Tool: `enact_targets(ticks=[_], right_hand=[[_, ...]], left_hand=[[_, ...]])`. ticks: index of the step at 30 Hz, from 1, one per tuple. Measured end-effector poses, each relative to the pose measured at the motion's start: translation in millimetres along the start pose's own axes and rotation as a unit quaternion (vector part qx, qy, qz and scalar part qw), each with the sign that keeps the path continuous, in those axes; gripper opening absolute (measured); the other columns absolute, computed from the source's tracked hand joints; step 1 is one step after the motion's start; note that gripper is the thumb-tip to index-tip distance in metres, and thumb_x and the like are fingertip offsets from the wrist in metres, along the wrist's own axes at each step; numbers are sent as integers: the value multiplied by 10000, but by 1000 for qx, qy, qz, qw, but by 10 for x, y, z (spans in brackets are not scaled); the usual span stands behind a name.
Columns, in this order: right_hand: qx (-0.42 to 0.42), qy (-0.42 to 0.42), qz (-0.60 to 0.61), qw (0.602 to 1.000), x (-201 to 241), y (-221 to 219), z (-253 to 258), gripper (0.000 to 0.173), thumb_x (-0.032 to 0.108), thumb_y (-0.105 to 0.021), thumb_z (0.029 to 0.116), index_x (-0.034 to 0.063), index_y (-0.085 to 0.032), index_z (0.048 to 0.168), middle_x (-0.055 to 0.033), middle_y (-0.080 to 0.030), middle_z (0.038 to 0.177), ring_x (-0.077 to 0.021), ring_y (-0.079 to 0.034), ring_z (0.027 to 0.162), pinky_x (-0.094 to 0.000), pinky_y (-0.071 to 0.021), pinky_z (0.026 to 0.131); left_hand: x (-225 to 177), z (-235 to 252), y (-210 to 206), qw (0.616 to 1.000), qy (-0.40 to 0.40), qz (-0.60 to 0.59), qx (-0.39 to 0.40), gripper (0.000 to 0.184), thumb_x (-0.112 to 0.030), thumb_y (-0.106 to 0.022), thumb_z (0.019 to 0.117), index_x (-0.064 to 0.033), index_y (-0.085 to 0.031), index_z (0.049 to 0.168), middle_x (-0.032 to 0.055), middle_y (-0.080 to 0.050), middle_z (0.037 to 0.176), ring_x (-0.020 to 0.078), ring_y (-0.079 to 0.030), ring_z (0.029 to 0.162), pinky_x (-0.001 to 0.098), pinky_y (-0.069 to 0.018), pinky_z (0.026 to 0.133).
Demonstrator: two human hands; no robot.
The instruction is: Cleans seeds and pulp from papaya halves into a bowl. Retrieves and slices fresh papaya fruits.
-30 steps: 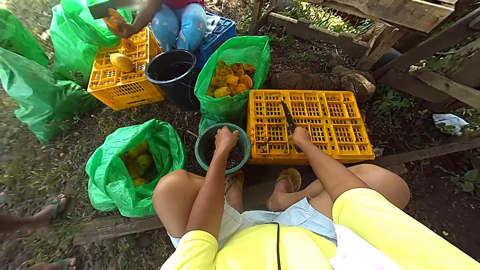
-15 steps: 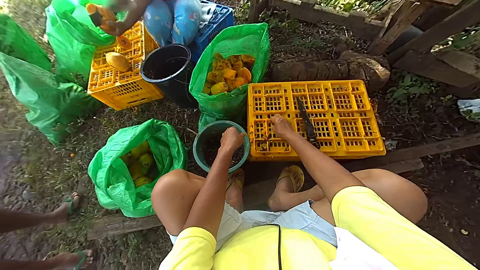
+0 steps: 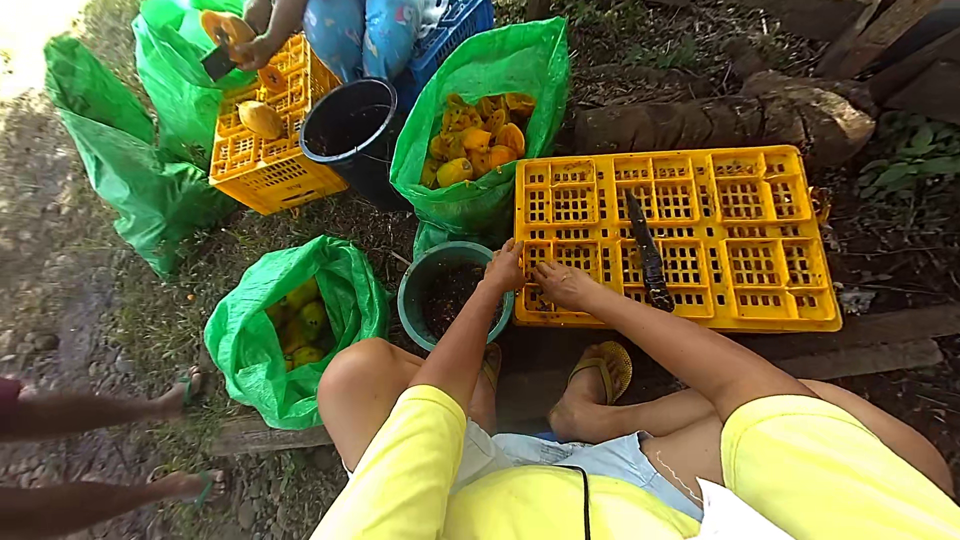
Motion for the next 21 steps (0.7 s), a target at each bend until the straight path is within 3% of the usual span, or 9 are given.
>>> enact_targets(ticks=[2,4,6,8,11,14,18,21], right_hand=[[-18,12,2,1000,-22,-46,-12,389,5,-553,1015,-23,-558,1403,-235,-524,1458,-418,-503,1366,-540,-478,1072],[-32,16,6,999,-29,-71,-23,350,-55,-544,1003,-30,-595,1348,-243,-548,1422,-423,-530,1337,-539,-500,1043],[-34,22,9,999,-23,-79,-32,326,-75,-525,1006,-44,-611,1319,-253,-557,1396,-436,-556,1300,-546,-520,1004],[-28,26,15,999,-3,-77,-45,322,-78,-523,1007,-41,-619,1312,-252,-568,1384,-439,-563,1288,-551,-529,992],[-18,32,22,999,11,-81,-4,308,-71,-531,1008,-32,-631,1296,-237,-586,1356,-425,-563,1285,-536,-531,990],[20,16,43,999,40,5,60,311,-43,-544,1012,-29,-621,1313,-230,-574,1376,-418,-542,1309,-542,-506,1024],[54,-67,61,994,194,184,50,347,-31,-520,1024,-50,-585,1365,-294,-505,1446,-461,-498,1354,-570,-483,1047],[46,-127,73,988,275,162,55,339,-26,-527,1021,-70,-587,1352,-316,-466,1470,-482,-495,1346,-576,-498,1027]], left_hand=[[64,66,-155,1000,5,2,-2,1095,-74,-882,704,-139,-288,1621,172,-229,1663,479,-355,1427,661,-450,1031],[90,72,-264,1000,12,9,-16,1121,-127,-900,704,-146,-264,1628,208,-264,1632,476,-365,1419,640,-446,1048],[110,49,-304,999,9,13,-41,1032,-203,-886,753,-142,-315,1610,199,-315,1614,442,-387,1412,638,-391,1070],[160,44,-338,998,-1,4,-69,928,-270,-890,769,-125,-418,1555,178,-372,1589,411,-415,1398,612,-389,1077],[231,40,-372,995,-34,-46,-83,750,-203,-889,773,-23,-541,1413,243,-443,1501,423,-467,1357,547,-440,1097],[207,-18,-339,997,-21,-67,-44,566,-166,-836,844,20,-578,1313,277,-489,1390,405,-582,1226,511,-525,1014],[75,-103,-217,998,26,-51,24,456,-126,-810,859,34,-608,1235,271,-530,1325,399,-594,1194,529,-517,1005],[-3,-201,-263,994,72,-77,7,366,-105,-765,883,46,-648,1194,272,-583,1285,397,-597,1201,549,-501,1019]])
Point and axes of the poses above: each hand's wrist, its own z-axis towards the middle knuckle, its own y-axis out of the back of the hand, x = y × z, the point moved 1 cm from there along z, towards the middle knuckle
